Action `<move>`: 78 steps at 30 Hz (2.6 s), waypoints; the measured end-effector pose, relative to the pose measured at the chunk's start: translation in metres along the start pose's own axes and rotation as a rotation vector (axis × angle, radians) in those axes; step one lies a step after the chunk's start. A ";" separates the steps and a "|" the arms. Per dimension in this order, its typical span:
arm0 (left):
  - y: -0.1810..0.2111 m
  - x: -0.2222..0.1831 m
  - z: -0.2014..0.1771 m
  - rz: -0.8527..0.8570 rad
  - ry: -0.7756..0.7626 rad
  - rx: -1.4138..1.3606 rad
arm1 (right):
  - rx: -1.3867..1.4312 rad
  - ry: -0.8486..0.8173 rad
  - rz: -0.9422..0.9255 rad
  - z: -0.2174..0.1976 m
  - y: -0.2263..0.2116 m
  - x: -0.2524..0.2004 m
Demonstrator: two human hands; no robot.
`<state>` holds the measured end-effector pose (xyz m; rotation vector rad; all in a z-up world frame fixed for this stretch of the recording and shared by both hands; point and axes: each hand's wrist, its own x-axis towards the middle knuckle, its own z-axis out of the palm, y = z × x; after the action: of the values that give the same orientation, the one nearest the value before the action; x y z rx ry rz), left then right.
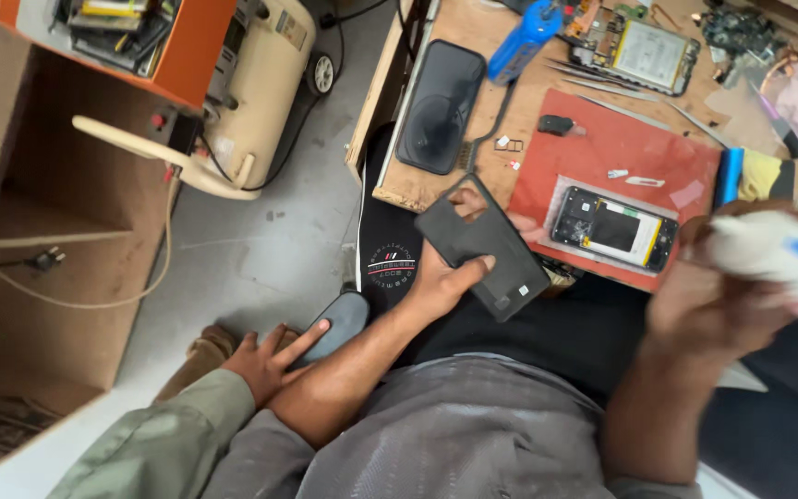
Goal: The person handles a screen protector package, then applies adhesive from a tube along the edges of a black smartphone back cover. The person places the back cover onto the phone chassis and presses it into place. The person then picks up a small black component and places it on the workbench.
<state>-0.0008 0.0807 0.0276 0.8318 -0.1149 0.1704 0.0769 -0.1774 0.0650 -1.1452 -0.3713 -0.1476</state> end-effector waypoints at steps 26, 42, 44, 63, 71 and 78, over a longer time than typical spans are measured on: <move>-0.017 -0.017 -0.007 -0.093 -0.184 0.024 | -0.745 -0.562 -0.216 0.109 0.017 -0.032; -0.016 -0.015 -0.008 -0.148 -0.169 -0.003 | -0.789 -0.595 -0.243 0.116 0.017 -0.028; -0.016 -0.015 -0.007 -0.145 -0.168 0.008 | -0.792 -0.601 -0.266 0.115 0.018 -0.028; -0.019 -0.013 -0.001 -0.145 -0.166 -0.017 | -0.812 -0.606 -0.290 0.108 0.018 -0.025; -0.020 -0.013 -0.002 -0.162 -0.159 -0.039 | -0.813 -0.605 -0.289 0.108 0.017 -0.022; -0.021 -0.014 -0.002 -0.137 -0.164 -0.025 | -0.838 -0.594 -0.277 0.108 0.017 -0.023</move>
<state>-0.0101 0.0669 0.0083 0.8250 -0.2127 -0.0285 0.0374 -0.0737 0.0809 -1.9640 -1.0619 -0.2130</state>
